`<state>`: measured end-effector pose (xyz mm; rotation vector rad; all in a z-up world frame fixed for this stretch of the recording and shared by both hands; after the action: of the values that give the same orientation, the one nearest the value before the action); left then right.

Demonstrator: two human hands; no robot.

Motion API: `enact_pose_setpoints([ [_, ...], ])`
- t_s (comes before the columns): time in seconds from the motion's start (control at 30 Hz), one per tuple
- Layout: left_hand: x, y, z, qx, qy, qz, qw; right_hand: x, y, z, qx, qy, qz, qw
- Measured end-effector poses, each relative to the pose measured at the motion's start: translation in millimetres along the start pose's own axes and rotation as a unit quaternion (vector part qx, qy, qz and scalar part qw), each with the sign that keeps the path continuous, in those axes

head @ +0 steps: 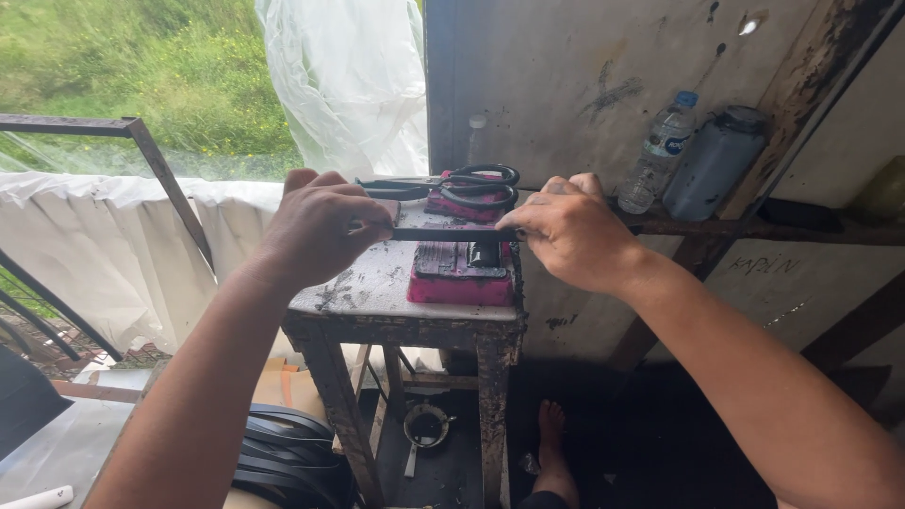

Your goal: Applying edge paint to long leather strips using a manual applicator and hanging them on a line to dry.

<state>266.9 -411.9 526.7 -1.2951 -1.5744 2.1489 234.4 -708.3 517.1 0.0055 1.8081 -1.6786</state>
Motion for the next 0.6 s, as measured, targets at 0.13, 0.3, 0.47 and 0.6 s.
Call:
enact_pose_setpoints([
  [0.13,-14,4,24,0.007,0.022,0.001,1.000,16,-4,24,0.017,0.013,-0.004,1.000],
  [0.3,-32,19,46,0.014,0.073,0.011,0.997,38,-18,46,0.000,0.049,0.022,0.999],
  [0.47,-50,29,65,0.031,0.072,-0.001,0.997,59,-26,68,-0.010,0.071,0.027,0.997],
  [0.6,-59,25,81,0.017,0.075,-0.038,0.996,66,-33,74,-0.027,0.105,-0.007,0.994],
])
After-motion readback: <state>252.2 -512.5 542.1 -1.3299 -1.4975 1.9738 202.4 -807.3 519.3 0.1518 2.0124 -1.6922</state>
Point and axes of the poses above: each hand's wrist, its own x-axis away from the middle knuckle, its own y-axis out of the palm, z = x × y, the point moved 3 cm from there along -x, towards the middle knuckle, and after that the axes turned 8 degrees about y, right-handed, at the moved point
